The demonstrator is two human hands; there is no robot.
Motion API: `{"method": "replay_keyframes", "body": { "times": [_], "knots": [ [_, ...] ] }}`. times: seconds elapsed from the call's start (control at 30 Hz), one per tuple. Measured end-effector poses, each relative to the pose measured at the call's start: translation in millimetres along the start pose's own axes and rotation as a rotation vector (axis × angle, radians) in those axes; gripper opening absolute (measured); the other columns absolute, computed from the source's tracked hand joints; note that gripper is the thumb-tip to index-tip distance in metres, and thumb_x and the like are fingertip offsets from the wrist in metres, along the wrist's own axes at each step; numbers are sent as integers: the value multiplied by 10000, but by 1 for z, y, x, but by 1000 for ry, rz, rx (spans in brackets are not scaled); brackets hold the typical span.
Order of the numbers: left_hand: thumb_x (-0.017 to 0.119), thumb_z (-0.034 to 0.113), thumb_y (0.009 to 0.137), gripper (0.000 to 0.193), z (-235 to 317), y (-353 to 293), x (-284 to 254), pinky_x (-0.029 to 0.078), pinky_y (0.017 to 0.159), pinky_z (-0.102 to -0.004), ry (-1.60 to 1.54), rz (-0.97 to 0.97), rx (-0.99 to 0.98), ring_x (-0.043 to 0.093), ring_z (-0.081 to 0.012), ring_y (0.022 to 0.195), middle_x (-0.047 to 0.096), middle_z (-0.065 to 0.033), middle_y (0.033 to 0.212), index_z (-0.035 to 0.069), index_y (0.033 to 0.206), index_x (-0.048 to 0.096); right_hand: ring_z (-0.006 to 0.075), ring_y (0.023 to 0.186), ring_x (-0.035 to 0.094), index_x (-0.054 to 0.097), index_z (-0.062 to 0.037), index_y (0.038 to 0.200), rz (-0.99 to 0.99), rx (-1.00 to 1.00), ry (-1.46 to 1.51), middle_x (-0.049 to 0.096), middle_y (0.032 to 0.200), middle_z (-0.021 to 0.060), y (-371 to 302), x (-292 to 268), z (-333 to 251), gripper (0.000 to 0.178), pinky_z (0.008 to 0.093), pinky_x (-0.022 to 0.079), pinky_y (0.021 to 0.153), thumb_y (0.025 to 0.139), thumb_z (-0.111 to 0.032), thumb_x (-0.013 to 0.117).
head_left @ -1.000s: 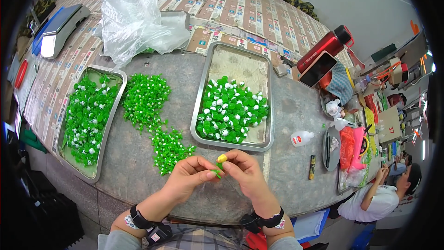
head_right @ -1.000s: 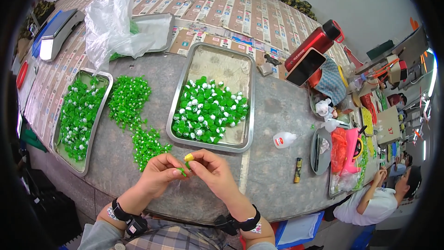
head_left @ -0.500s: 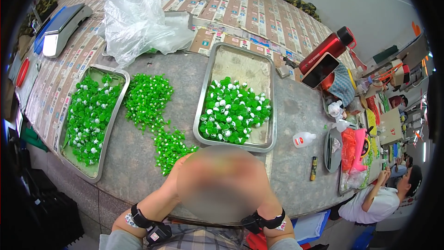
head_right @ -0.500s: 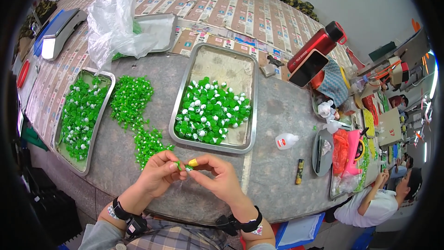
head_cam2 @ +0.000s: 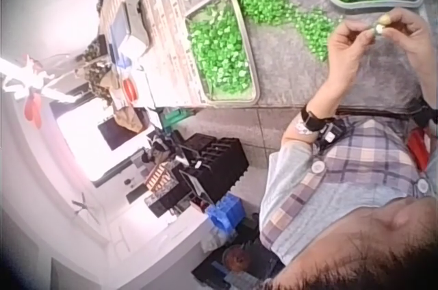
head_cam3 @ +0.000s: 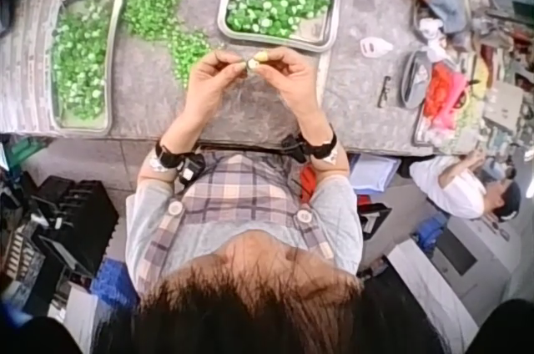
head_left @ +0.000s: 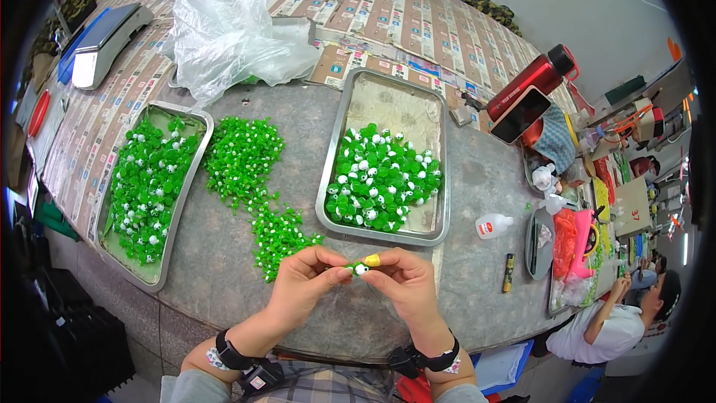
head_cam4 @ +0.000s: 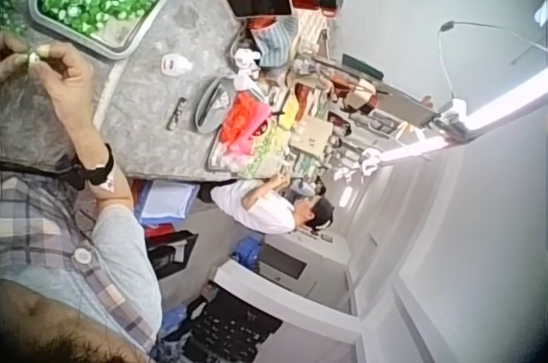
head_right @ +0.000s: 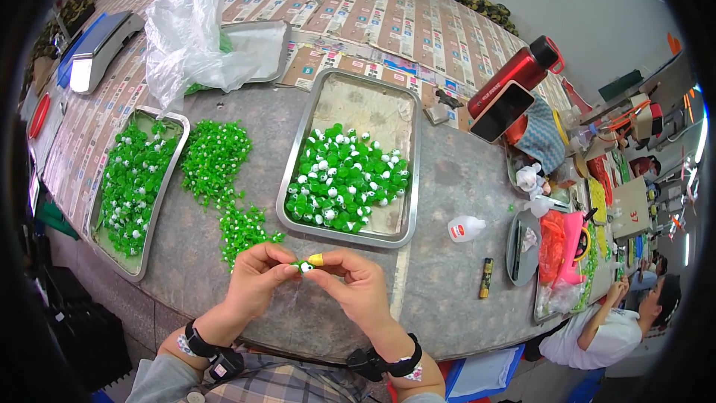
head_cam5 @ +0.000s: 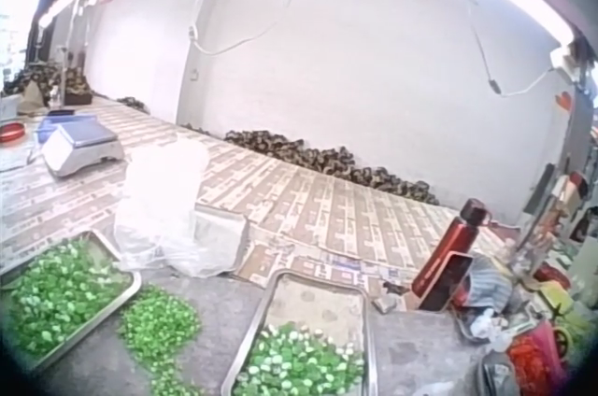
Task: Assembling small green and white plastic components using adhesive at a manufacturing workstation.
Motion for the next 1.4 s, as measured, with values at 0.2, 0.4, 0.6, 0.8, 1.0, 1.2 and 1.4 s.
{"method": "replay_keyframes", "body": {
  "times": [0.2, 0.4, 0.6, 0.8, 1.0, 1.2, 1.4],
  "knots": [
    [624, -5, 654, 112, 9, 0, 1, 434, 577, -256, 625, -9, 404, 555, -169, 645, 579, -64, 721, 21, 743, 561, 137, 742, 576, 552, 29, 868, 34, 186, 66, 590, 817, 101, 1, -4, 3, 156, 232, 471, 678, 716, 8, 583],
    [645, 11, 610, 143, 14, 1, 4, 431, 550, -286, 886, -60, 596, 548, -223, 625, 568, -82, 692, 34, 719, 555, 101, 776, 555, 549, 28, 955, -70, 259, 78, 586, 859, 72, 3, -12, 6, 211, 193, 440, 686, 752, -28, 563],
    [634, -9, 618, 141, 12, 0, 4, 429, 552, -283, 935, -47, 596, 548, -211, 628, 567, -82, 695, 31, 721, 547, 147, 739, 577, 551, 47, 919, -32, 239, 35, 591, 828, 103, 4, -11, 9, 191, 244, 475, 677, 737, -8, 562],
    [541, 6, 742, 23, 11, 3, -12, 444, 589, -221, 231, 98, 179, 526, -112, 660, 552, -48, 753, 23, 755, 532, 106, 733, 561, 560, 22, 908, 74, 63, 53, 587, 857, 79, 9, -13, -1, 174, 207, 444, 657, 751, -52, 572],
    [445, 186, 836, 189, 59, -4, -96, 480, 622, -205, -844, 321, 378, 491, -100, 635, 500, -32, 753, 26, 919, 502, 159, 640, 542, 546, -29, 836, -60, -119, -877, 544, 723, 58, 12, -17, -1, 171, 238, 421, 567, 692, -96, 609],
    [511, 161, 803, 190, 52, -13, -63, 474, 623, -211, -420, 226, 342, 520, -102, 715, 524, -35, 829, 18, 928, 508, 167, 599, 513, 534, -26, 757, -137, -285, -1279, 494, 686, 63, 12, -12, 10, 129, 256, 398, 522, 694, -113, 605],
    [622, 67, 662, 217, 26, -2, 4, 452, 574, -257, 965, -149, 546, 549, -156, 659, 565, -63, 793, 82, 877, 596, 130, 611, 506, 535, -28, 776, -207, 45, -787, 504, 681, 44, 6, -19, -4, 115, 237, 387, 549, 716, -113, 586]
  ]
}}
Point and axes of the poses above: each hand's wrist, its own y-axis towards the middle knuckle, its own x-axis out of the palm, z = x × y, the point moved 1 cm from there along y, towards the middle knuckle
